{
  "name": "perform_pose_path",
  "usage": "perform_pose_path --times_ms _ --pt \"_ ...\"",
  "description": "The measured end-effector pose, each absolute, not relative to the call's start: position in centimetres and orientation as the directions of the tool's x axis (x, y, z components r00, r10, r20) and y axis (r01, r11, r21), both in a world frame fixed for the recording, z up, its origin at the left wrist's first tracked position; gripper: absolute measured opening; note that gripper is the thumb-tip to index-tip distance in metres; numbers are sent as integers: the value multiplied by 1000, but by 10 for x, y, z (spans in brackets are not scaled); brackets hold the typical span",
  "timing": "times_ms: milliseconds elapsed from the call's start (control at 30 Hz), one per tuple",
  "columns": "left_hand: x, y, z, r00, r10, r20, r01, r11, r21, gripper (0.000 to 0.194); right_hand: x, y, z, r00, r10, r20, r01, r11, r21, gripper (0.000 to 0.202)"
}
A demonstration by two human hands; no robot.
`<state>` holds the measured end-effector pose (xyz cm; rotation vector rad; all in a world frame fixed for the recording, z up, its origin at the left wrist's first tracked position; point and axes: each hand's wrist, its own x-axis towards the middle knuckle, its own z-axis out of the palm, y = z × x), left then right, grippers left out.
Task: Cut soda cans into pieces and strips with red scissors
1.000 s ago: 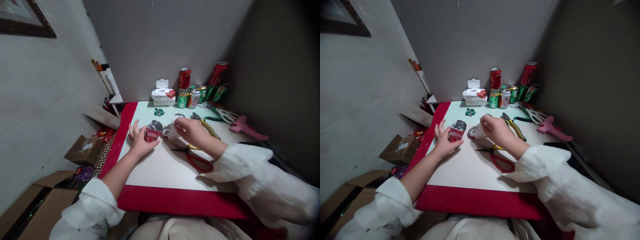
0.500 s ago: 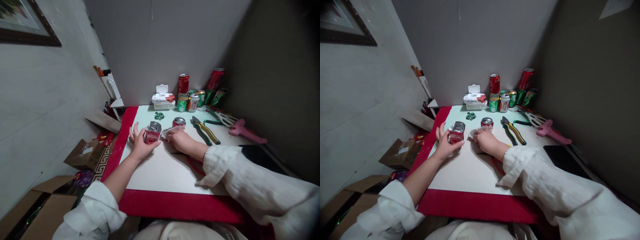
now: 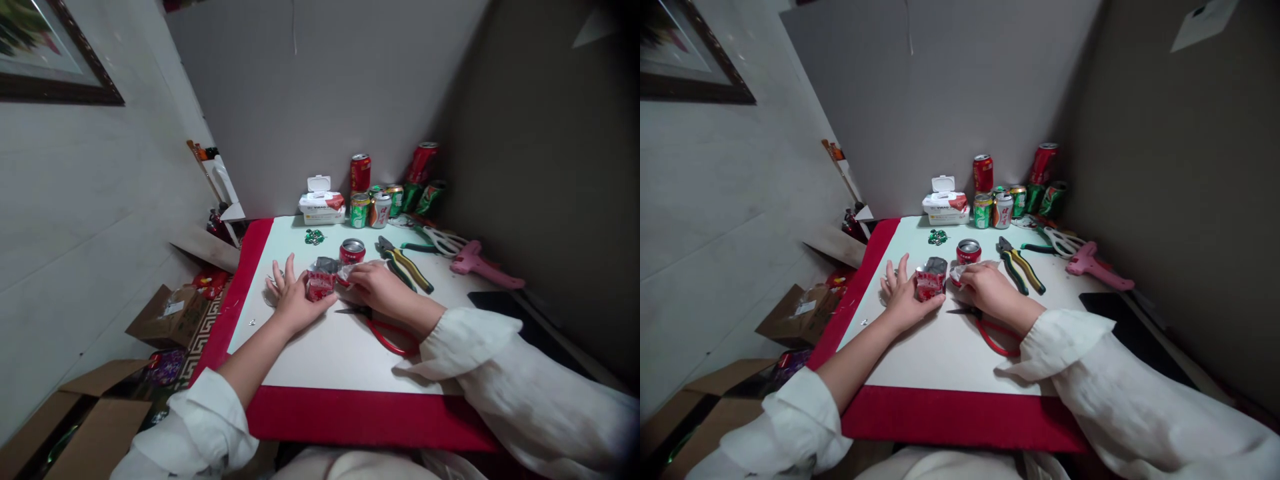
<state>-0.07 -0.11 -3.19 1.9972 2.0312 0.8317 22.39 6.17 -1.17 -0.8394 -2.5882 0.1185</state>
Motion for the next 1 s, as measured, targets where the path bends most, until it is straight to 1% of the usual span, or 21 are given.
perform_pose_path --times_ms 133,200,300,467,533,600,667,733,800,867,933,967,1000 --pt "-3 1 -34 -82 966 245 891 -39 451 72 230 62 -18 -722 584 372 538 811 -228 27" --pt "-6 2 -36 -107 962 252 881 -26 472 74 231 63 -19 -719 583 379 532 812 -240 26" --pt "-11 3 -39 -132 956 261 858 -21 513 86 233 62 -19 -717 577 392 517 817 -257 28" --pt "-18 0 -31 -120 960 253 866 -24 500 114 236 59 -16 -717 569 404 501 822 -269 29" --pt "-21 -3 -22 -131 946 295 858 -41 513 120 238 58 -14 -714 556 426 485 831 -273 29" --pt "-24 -8 -10 -132 920 370 845 -91 528 122 240 56 -11 -703 545 456 470 838 -277 29" --pt "-26 -15 6 -111 874 473 832 -179 525 116 242 51 -7 -685 530 501 441 848 -294 27" --pt "-26 -24 22 -101 819 565 818 -255 516 98 243 43 -1 -648 506 569 385 862 -329 23" --pt "-22 -34 37 -88 784 614 796 -315 517 84 244 31 4 -583 495 645 315 869 -382 21" --pt "-14 -43 50 -55 783 620 739 -386 553 71 243 17 10 -507 501 702 252 865 -435 21" --pt "-4 -50 60 27 813 581 655 -454 604 59 241 4 17 -446 498 743 184 864 -469 23" --pt "2 -54 64 59 829 556 637 -460 619 56 239 -2 20 -425 491 760 152 867 -475 25" --pt "7 -57 68 88 844 530 639 -456 620 58 238 -8 23 -408 479 777 123 872 -473 27"
